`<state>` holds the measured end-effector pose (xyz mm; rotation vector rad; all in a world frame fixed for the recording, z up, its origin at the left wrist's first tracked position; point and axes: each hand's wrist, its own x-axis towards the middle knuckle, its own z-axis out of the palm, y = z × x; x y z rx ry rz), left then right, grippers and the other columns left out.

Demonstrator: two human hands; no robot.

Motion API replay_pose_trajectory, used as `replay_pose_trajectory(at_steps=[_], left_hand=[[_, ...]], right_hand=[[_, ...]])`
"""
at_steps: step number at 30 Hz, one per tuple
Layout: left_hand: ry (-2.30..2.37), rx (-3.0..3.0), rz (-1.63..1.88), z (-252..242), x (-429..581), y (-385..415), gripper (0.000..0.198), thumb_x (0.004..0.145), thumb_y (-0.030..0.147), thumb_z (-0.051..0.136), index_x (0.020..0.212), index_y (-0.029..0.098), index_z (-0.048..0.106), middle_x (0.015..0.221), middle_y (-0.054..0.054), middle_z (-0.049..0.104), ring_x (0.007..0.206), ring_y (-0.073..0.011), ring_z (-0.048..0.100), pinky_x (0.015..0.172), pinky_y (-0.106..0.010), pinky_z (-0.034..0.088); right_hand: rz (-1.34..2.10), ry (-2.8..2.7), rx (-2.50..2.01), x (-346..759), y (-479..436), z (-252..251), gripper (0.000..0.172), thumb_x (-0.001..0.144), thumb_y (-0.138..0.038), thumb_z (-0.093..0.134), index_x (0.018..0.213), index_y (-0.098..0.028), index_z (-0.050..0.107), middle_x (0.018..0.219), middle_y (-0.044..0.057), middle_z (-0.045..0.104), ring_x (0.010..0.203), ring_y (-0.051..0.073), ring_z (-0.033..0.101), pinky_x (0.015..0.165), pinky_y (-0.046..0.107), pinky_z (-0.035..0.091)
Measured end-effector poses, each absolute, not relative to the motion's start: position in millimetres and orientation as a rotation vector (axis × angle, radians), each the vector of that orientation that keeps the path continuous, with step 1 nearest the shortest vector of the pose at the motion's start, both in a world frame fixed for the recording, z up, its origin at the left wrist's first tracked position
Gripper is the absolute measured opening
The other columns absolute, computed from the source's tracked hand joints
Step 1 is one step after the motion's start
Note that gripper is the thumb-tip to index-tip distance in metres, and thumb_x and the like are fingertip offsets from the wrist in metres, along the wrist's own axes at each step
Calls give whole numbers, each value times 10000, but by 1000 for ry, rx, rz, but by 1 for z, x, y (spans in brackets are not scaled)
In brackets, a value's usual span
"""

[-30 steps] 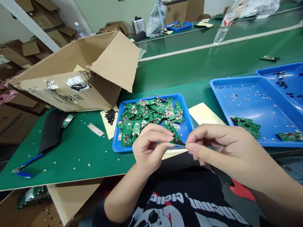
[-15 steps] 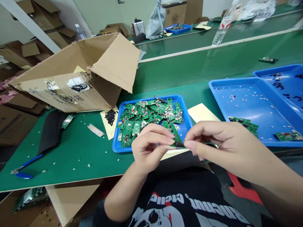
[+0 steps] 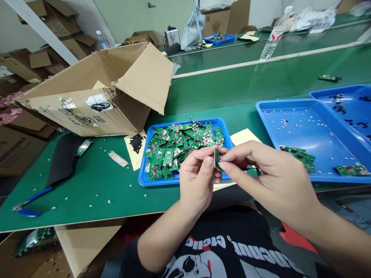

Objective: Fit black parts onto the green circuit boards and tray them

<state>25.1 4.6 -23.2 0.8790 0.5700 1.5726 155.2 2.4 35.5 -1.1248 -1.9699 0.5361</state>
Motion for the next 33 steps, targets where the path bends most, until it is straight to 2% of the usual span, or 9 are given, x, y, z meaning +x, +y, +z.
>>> replay_pose_trajectory(at_steps=[4,8,11,15,18,22,25,30,33], left_hand=[[555,1036,1520,-27,22,4,324,770,337,779,1085,282,724,807,-6,732,548,-67,600,469,-152,529],[728,1182,1398,-27,14,6,334,795,348,751,1112,245,727,635,23,656,461,-63,535,390,-160,462],[873,1388,1402,-23,10,7,307,839,364,700,1118,238,731,596,25,634,524,-89,555,485,-199,510],[880,1515,1426,-19,8,6,297,891,338,637,1163,242,706,960,-52,753,864,-176,682,761,-293,586],[818,1502,1338,-17,5,3,342,911,285,609,1249,244,649,1159,-72,719,982,-197,686,804,-301,591],[815,1404,1306,-13,1,2,330,901,232,623,1228,252,659,952,-37,750,790,-152,688,673,-257,591],[796,1265,1311,-11,0,4,280,887,219,638,1163,235,686,888,-35,739,734,-138,687,648,-247,597],[740,1191,1305,-8,1,4,214,892,211,624,1095,213,692,822,-30,706,724,-127,693,645,-211,575],[712,1200,1223,-4,-4,4,278,899,216,618,1176,205,640,762,-9,647,670,-98,645,592,-172,523]], right_hand=[[401,-1948,-1137,158,1,28,88,903,-172,546,855,-242,570,723,-24,682,580,106,637,541,211,501],[327,-1929,-1161,161,1,24,100,888,-229,601,909,-242,505,685,-35,654,566,113,635,499,206,481],[175,-2011,-1128,161,4,24,100,914,-223,560,824,-228,516,680,-14,651,553,118,621,510,231,460],[-21,-2114,-1128,163,7,24,220,943,-250,523,726,-221,545,643,8,636,553,134,606,523,263,424],[-52,-2137,-1137,166,8,22,205,943,-254,538,742,-218,551,638,6,630,550,131,595,534,267,422],[75,-2118,-1100,173,7,22,90,937,-210,542,849,-221,558,712,-6,657,593,120,614,563,253,456],[180,-2135,-1090,176,6,24,85,929,-167,526,891,-233,564,760,-9,675,628,122,632,572,250,475],[91,-2201,-1067,181,6,28,96,928,-145,522,899,-233,547,753,-1,675,624,122,625,589,250,487],[-13,-2225,-1015,185,7,31,93,918,-120,545,909,-211,556,781,16,677,666,119,630,633,240,496]])
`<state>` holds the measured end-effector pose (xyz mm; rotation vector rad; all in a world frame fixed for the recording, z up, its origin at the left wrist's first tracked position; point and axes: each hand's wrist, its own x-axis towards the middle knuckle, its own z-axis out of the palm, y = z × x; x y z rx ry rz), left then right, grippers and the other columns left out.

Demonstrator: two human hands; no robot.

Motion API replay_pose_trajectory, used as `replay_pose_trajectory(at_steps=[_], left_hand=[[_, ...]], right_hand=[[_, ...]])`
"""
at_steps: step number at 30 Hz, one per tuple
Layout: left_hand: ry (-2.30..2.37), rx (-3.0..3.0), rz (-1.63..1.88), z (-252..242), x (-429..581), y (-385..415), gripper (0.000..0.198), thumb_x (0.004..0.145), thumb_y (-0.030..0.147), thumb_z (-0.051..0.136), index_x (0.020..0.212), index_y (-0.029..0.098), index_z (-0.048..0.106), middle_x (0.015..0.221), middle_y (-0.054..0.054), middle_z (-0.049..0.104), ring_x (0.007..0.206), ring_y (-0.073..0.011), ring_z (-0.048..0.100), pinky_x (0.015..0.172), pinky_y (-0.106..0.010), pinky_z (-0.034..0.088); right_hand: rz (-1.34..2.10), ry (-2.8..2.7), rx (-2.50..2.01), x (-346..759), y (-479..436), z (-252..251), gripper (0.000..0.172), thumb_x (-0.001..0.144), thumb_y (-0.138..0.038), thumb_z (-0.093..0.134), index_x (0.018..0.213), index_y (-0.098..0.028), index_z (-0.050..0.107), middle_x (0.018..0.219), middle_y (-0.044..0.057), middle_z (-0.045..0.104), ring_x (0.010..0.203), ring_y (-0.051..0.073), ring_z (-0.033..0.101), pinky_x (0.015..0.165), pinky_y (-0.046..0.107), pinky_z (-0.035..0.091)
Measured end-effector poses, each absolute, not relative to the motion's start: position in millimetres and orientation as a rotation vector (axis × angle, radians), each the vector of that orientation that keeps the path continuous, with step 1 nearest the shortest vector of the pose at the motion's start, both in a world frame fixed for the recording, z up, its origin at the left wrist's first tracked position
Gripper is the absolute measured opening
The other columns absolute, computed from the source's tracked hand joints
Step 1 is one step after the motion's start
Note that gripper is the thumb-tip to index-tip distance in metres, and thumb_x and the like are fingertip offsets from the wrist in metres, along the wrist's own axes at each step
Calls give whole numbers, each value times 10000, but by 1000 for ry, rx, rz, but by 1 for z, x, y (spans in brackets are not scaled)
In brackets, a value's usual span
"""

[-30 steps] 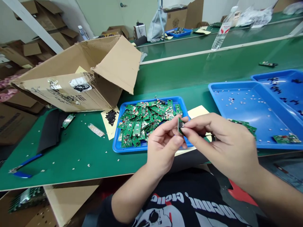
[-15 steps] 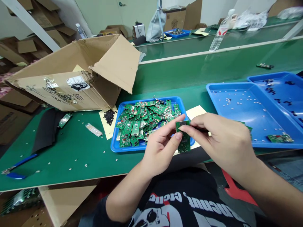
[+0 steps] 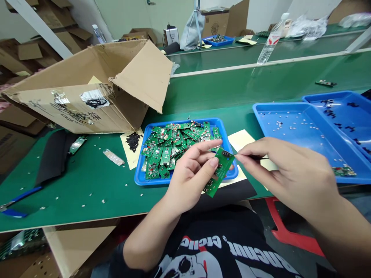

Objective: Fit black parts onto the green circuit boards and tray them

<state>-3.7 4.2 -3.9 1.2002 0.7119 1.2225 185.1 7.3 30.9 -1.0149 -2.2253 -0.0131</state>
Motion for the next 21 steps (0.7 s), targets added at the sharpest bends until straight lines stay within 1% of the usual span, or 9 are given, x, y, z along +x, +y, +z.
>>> replay_pose_trajectory(at_steps=[2,4,7,10,12,15,17,19,21], left_hand=[[689,1227,1086,1,-11,7,359,910,237,606,1265,194,580,704,15,591,604,-84,590,554,-171,486],[658,1285,930,6,-20,13,422,917,257,599,1328,192,534,710,12,585,597,-87,570,544,-182,466],[536,1392,720,12,-30,25,495,928,293,585,1404,221,469,777,-22,644,653,-118,613,571,-212,486],[410,1406,519,15,-33,34,568,951,337,542,1482,280,349,848,-50,701,668,-152,676,533,-224,504],[408,1357,473,17,-31,35,599,947,350,546,1498,309,315,879,-58,732,626,-161,697,475,-219,496],[477,1302,520,16,-27,35,570,953,378,528,1487,308,345,831,-42,763,522,-155,683,408,-218,478],[545,1323,589,15,-25,37,512,973,426,466,1460,286,395,795,-33,766,515,-153,677,401,-220,474],[618,1396,654,14,-25,40,487,984,489,397,1394,241,484,805,-48,763,558,-150,680,437,-227,489],[722,1539,773,14,-27,41,494,985,521,356,1274,192,585,890,-83,757,644,-148,685,531,-249,530]], right_hand=[[-72,-2232,-923,188,9,33,95,905,-98,564,900,-192,570,787,24,673,685,115,629,650,230,496],[-60,-2254,-821,191,12,34,101,898,-88,572,880,-186,579,762,19,660,680,112,618,641,225,493],[116,-2336,-697,194,19,35,120,933,-120,526,992,-192,602,759,8,646,676,109,600,620,222,493],[325,-2409,-551,194,24,34,237,970,-147,465,1165,-179,595,762,8,629,676,97,582,617,203,497],[450,-2397,-476,193,26,32,240,965,-128,470,1154,-161,613,764,12,631,702,88,594,631,186,498],[580,-2320,-478,189,24,28,212,944,-89,495,1093,-151,633,782,16,671,734,77,624,662,174,503],[623,-2275,-554,187,22,26,179,934,-91,516,1032,-167,645,749,-2,685,702,73,630,652,172,503],[667,-2230,-629,184,19,24,133,924,-114,543,956,-184,652,698,-25,677,652,69,628,619,162,501],[712,-2183,-691,183,16,23,99,917,-142,566,905,-190,652,680,-35,669,610,60,626,584,146,498]])
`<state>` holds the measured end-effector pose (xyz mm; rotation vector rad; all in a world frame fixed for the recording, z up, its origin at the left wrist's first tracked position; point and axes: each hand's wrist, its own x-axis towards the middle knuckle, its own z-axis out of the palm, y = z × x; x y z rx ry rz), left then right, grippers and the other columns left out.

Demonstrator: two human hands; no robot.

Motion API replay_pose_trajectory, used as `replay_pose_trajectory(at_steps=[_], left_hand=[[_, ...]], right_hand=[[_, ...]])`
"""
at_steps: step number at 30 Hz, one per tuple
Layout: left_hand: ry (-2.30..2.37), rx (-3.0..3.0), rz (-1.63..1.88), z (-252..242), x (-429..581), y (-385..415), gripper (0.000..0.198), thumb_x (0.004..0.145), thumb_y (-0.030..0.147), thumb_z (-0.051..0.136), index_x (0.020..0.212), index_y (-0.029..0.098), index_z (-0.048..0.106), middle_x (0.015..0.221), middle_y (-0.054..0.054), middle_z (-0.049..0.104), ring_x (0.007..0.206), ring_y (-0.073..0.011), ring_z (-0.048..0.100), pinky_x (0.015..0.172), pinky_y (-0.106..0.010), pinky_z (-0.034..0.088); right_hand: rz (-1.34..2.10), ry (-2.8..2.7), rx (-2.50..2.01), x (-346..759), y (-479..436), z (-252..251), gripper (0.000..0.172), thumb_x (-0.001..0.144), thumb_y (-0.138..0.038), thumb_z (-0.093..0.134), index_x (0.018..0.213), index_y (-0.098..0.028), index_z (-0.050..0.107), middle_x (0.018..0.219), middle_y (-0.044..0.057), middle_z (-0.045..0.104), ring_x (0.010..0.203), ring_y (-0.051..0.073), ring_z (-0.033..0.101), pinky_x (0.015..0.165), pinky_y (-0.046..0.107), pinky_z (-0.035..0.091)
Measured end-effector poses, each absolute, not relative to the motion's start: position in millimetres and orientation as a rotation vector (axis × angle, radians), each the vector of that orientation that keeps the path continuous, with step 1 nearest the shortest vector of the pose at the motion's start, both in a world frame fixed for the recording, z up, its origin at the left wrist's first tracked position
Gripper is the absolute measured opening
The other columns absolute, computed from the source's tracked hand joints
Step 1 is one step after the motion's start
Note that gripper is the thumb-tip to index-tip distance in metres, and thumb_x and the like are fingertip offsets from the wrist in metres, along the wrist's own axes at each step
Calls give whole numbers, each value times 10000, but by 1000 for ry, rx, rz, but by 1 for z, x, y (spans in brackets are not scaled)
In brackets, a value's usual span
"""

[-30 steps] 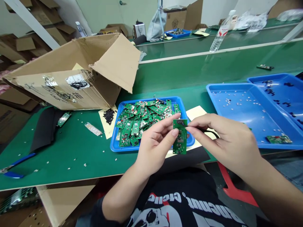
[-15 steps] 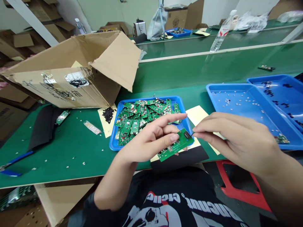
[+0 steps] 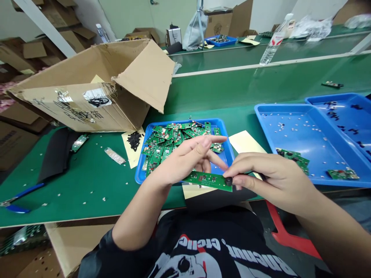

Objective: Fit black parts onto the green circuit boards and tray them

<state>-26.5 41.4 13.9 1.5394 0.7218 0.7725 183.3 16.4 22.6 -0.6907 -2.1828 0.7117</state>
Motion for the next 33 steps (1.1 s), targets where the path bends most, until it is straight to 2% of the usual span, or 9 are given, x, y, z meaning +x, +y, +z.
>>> replay_pose_trajectory(at_steps=[3,4,6,8,10,16,21,28,33], left_hand=[[1038,1903,1170,16,-28,34,375,946,480,494,1035,172,690,975,-96,716,845,-168,667,714,-287,552],[1139,2008,1316,17,-28,29,302,919,438,567,981,174,699,921,-77,699,854,-165,648,723,-279,543],[1211,2133,1466,16,-26,16,214,869,357,665,982,177,692,772,-19,647,732,-128,608,646,-238,521],[1115,2209,1431,11,-21,5,262,854,315,696,1070,172,662,743,8,651,644,-98,589,600,-213,512],[1021,2296,1391,5,-15,0,282,851,286,701,1100,167,645,804,-8,705,683,-102,634,643,-215,537],[961,2369,1583,-6,-13,8,118,858,196,687,971,168,668,805,-21,758,692,-107,698,692,-207,573],[863,2287,1615,-7,-14,11,113,852,225,695,938,154,679,780,-42,754,687,-119,695,689,-214,580],[708,2171,1557,-4,-15,12,127,857,207,688,980,178,688,821,-48,759,711,-124,691,678,-223,572],[644,2077,1514,-2,-17,12,183,857,169,680,1036,205,689,773,-19,729,671,-118,653,632,-233,558]], right_hand=[[656,-2112,-834,183,14,22,86,901,-149,587,877,-195,656,691,-38,679,560,52,618,541,133,494],[602,-2087,-887,183,13,21,79,893,-149,597,869,-195,657,710,-33,691,564,55,624,542,134,500],[496,-2039,-967,181,12,20,66,880,-148,613,866,-196,657,760,-21,716,608,67,648,574,140,522],[445,-2005,-998,178,10,19,73,879,-141,612,868,-199,654,789,-15,726,654,78,666,617,152,542],[441,-1991,-993,175,9,18,88,884,-134,603,864,-205,652,789,-16,726,672,87,673,634,170,554],[500,-1991,-1026,172,3,22,144,904,-139,562,976,-213,662,828,-14,750,668,105,699,607,192,559],[377,-2120,-1012,179,3,32,122,904,-141,566,858,-193,667,793,-17,739,665,84,680,655,163,537],[331,-2164,-933,181,5,40,124,894,-120,555,812,-190,618,712,-15,673,583,80,608,576,194,493],[232,-2188,-865,177,2,41,122,911,-116,537,845,-204,593,739,12,669,637,111,621,576,237,488]])
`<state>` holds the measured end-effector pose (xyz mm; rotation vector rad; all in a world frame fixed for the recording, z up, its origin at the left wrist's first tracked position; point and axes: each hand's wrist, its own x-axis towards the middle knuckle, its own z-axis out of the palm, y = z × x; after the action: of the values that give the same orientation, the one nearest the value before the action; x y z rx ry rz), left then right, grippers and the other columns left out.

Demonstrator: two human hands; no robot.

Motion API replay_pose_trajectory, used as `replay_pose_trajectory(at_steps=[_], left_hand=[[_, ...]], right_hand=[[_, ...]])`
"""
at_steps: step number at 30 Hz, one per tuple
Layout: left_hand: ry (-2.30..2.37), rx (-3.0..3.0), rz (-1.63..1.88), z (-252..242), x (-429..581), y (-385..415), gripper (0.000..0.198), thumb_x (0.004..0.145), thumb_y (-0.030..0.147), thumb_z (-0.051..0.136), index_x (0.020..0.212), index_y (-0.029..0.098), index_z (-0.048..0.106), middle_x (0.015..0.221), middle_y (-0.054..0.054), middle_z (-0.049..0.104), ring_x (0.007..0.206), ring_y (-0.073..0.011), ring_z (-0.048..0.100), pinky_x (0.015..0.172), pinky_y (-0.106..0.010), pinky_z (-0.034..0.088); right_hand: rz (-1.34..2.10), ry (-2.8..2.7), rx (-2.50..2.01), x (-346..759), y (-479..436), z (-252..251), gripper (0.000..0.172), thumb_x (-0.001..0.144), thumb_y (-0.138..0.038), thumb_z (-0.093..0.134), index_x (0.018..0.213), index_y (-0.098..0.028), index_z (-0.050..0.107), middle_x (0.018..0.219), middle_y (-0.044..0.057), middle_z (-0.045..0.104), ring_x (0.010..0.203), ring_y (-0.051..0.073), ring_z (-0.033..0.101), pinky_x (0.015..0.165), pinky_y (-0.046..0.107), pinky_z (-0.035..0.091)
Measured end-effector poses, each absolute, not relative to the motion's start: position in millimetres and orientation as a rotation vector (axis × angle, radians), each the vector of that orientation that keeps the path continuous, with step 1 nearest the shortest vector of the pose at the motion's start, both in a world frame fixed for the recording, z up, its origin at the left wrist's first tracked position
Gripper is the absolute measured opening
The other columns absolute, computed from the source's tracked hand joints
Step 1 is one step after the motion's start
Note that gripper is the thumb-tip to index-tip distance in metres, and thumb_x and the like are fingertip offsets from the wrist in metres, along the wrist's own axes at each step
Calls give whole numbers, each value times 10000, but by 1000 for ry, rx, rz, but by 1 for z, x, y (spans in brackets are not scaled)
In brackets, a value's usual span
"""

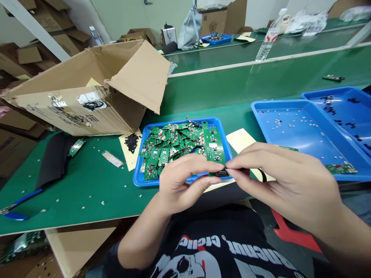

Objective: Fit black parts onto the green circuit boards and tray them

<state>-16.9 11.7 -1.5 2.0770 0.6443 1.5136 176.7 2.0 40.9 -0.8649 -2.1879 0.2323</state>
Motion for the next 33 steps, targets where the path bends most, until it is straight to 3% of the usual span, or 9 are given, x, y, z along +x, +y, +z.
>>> replay_pose_trajectory(at_steps=[3,7,12,22,27,29,33], left_hand=[[661,2013,1503,-2,-15,10,213,868,219,677,1081,220,686,877,-37,745,755,-130,680,698,-252,572],[770,1869,1529,-4,-7,6,467,760,382,776,1177,231,631,1048,-62,732,868,-162,710,736,-249,597],[818,1738,1618,-4,-2,3,298,750,197,795,1020,210,668,788,28,694,683,-77,691,611,-129,582],[781,1883,1384,0,-11,4,277,780,129,741,1050,180,702,870,-32,753,697,-102,708,666,-173,619],[792,1986,1271,3,-10,7,248,782,122,710,1025,173,702,837,-33,757,668,-111,707,638,-190,614],[823,2030,1248,3,-9,7,228,774,124,702,1000,162,694,830,-32,753,649,-108,697,625,-193,605],[964,2128,1253,-5,-2,13,205,778,111,629,979,131,667,692,0,690,559,-92,636,558,-183,560]], right_hand=[[172,-2176,-837,174,0,39,131,910,-101,544,867,-221,575,765,11,670,684,122,634,624,249,506],[156,-2180,-797,171,0,34,135,899,-84,558,864,-214,568,767,16,672,692,121,628,621,240,505],[128,-2150,-802,171,0,31,147,902,-76,546,928,-214,591,793,19,694,696,122,646,626,233,516],[-114,-2248,-811,182,-3,27,98,883,-109,579,870,-200,613,718,25,685,631,144,633,543,274,471],[-153,-2275,-869,180,-1,19,244,888,-109,525,669,-218,530,581,-16,584,483,104,492,455,271,370],[-67,-2210,-908,179,-1,22,215,881,-89,506,710,-215,544,587,-23,579,477,93,480,450,251,377],[438,-1999,-844,188,-4,29,163,862,-66,540,859,-222,590,695,-31,642,532,77,561,487,204,454]])
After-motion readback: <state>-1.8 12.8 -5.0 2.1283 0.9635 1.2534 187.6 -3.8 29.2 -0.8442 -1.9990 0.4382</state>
